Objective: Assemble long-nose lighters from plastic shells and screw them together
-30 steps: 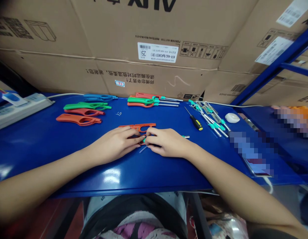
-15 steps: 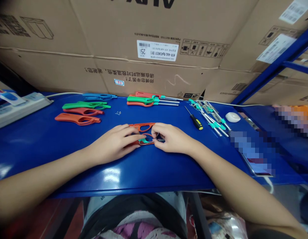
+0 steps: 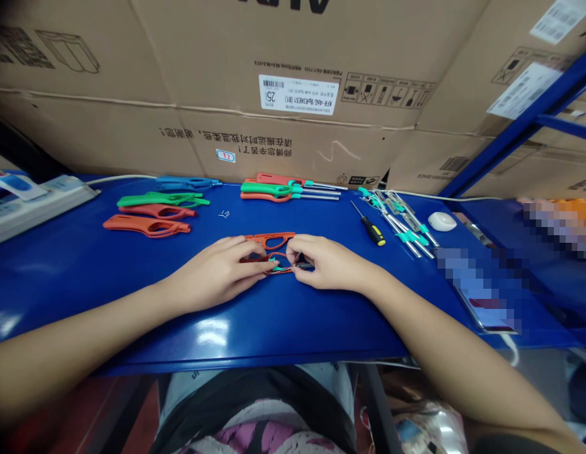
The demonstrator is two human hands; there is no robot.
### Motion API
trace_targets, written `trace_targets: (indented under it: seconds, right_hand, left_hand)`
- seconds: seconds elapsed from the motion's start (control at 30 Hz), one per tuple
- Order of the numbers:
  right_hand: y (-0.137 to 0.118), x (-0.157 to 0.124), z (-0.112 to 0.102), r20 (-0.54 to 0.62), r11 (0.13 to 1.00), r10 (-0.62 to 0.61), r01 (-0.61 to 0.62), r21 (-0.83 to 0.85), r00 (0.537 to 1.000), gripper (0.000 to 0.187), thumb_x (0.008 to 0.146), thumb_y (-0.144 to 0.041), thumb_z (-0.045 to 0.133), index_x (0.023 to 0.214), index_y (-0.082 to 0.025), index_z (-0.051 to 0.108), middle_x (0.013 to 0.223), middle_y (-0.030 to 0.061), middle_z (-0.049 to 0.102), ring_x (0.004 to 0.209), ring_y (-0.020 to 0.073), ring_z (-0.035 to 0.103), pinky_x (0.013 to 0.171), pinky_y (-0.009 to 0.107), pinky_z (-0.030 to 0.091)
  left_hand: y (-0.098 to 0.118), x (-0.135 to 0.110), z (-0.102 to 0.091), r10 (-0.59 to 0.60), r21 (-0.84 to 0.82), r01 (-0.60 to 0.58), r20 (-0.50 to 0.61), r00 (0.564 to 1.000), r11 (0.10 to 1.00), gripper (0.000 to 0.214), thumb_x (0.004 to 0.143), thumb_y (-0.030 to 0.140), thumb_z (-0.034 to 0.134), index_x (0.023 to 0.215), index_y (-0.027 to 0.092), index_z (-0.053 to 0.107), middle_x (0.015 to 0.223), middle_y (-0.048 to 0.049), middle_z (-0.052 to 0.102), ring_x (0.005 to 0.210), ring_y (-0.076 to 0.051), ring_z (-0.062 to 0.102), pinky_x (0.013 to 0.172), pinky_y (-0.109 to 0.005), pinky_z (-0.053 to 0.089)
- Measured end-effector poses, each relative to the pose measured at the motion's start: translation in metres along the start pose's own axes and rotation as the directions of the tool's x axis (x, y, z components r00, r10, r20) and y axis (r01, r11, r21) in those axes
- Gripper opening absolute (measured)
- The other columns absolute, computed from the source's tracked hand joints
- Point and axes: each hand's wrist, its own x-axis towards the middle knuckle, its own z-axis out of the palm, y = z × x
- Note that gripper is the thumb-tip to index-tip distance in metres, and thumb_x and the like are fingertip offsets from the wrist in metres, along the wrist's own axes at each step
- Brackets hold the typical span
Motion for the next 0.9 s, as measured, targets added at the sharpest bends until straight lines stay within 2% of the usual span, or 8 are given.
trace_targets:
  seconds: [0.27,0.33,0.43,0.6,0.67,0.77,0.83,0.9]
  right_hand:
    - [0.000,-0.001,0.000,-0.033,0.998,-0.054,0.053,-0.024,0.998,0.020,0.089,-0.015,0.059,0.107,-0.021,0.066,0.095,0.0035,0.065,0.075,0.0136,0.056,0.067,0.025,0.044]
    - [0.002,-0.001,-0.003,-0.095,0.996,-0.054,0.048,-0.071,0.994,0.020,0.090,-0.018,0.058,0.108,-0.021,0.066,0.096,0.0044,0.066,0.076,0.0146,0.058,0.068,0.026,0.045]
    - [0.014,-0.001,-0.011,-0.265,0.978,0.011,-0.066,-0.199,0.964,0.016,0.091,-0.021,0.055,0.100,-0.020,0.068,0.096,0.0053,0.068,0.076,0.0165,0.059,0.070,0.029,0.045]
    - [0.061,-0.007,-0.037,-0.523,0.868,0.186,-0.389,-0.310,0.832,0.016,0.085,-0.022,0.054,0.092,-0.019,0.068,0.092,0.0102,0.066,0.081,0.0247,0.060,0.079,0.039,0.049]
    - [0.081,-0.013,-0.047,-0.575,0.773,0.299,-0.547,-0.322,0.761,0.021,0.083,-0.021,0.054,0.096,-0.018,0.069,0.097,0.0135,0.065,0.094,0.0301,0.060,0.091,0.045,0.048]
    - [0.103,-0.021,-0.058,-0.638,0.591,0.483,-0.761,-0.268,0.600,0.030,0.082,-0.020,0.053,0.107,-0.016,0.070,0.113,0.0180,0.061,0.111,0.0360,0.056,0.098,0.049,0.045]
    - [0.111,-0.025,-0.061,-0.649,0.515,0.556,-0.828,-0.221,0.519,0.036,0.084,-0.021,0.053,0.117,-0.016,0.067,0.123,0.0192,0.057,0.120,0.0386,0.051,0.099,0.052,0.045]
    - [0.117,-0.028,-0.062,-0.641,0.476,0.602,-0.858,-0.190,0.476,0.041,0.084,-0.023,0.054,0.123,-0.019,0.065,0.129,0.0190,0.054,0.124,0.0398,0.047,0.099,0.054,0.044]
  left_hand:
    - [0.000,0.000,-0.001,-0.024,-0.037,0.026,0.033,0.999,0.999,0.034,0.105,0.032,0.044,0.129,0.028,0.068,0.112,-0.0081,0.066,0.097,-0.022,0.059,0.086,-0.038,0.049]
    - [-0.001,0.000,0.000,-0.017,-0.045,0.018,0.023,1.000,0.999,0.034,0.105,0.031,0.045,0.129,0.027,0.067,0.112,-0.0086,0.066,0.098,-0.022,0.060,0.087,-0.037,0.050]
    - [-0.002,0.000,0.002,-0.012,-0.058,0.012,0.006,1.000,0.998,0.032,0.105,0.031,0.045,0.127,0.026,0.067,0.114,-0.0086,0.067,0.102,-0.022,0.061,0.090,-0.038,0.051]
    - [-0.003,-0.001,0.002,-0.026,-0.072,0.024,-0.021,0.999,0.997,0.038,0.104,0.030,0.046,0.139,0.024,0.058,0.125,-0.0101,0.067,0.111,-0.024,0.064,0.093,-0.040,0.053]
    - [-0.004,-0.001,0.002,-0.035,-0.067,0.033,-0.028,0.999,0.997,0.044,0.103,0.029,0.047,0.146,0.020,0.050,0.128,-0.0120,0.067,0.114,-0.026,0.064,0.095,-0.042,0.054]
    - [-0.004,-0.001,0.000,-0.029,-0.067,0.027,-0.023,0.999,0.997,0.049,0.103,0.029,0.048,0.151,0.020,0.043,0.130,-0.0125,0.066,0.117,-0.027,0.063,0.097,-0.044,0.054]
    - [-0.004,-0.001,-0.001,-0.022,-0.070,0.020,-0.022,1.000,0.997,0.050,0.103,0.028,0.047,0.153,0.022,0.041,0.131,-0.0122,0.065,0.118,-0.027,0.062,0.097,-0.045,0.054]
    - [-0.005,-0.002,-0.001,-0.012,-0.074,0.010,-0.028,1.000,0.997,0.050,0.103,0.027,0.047,0.153,0.023,0.041,0.132,-0.0124,0.064,0.118,-0.027,0.062,0.097,-0.045,0.054]
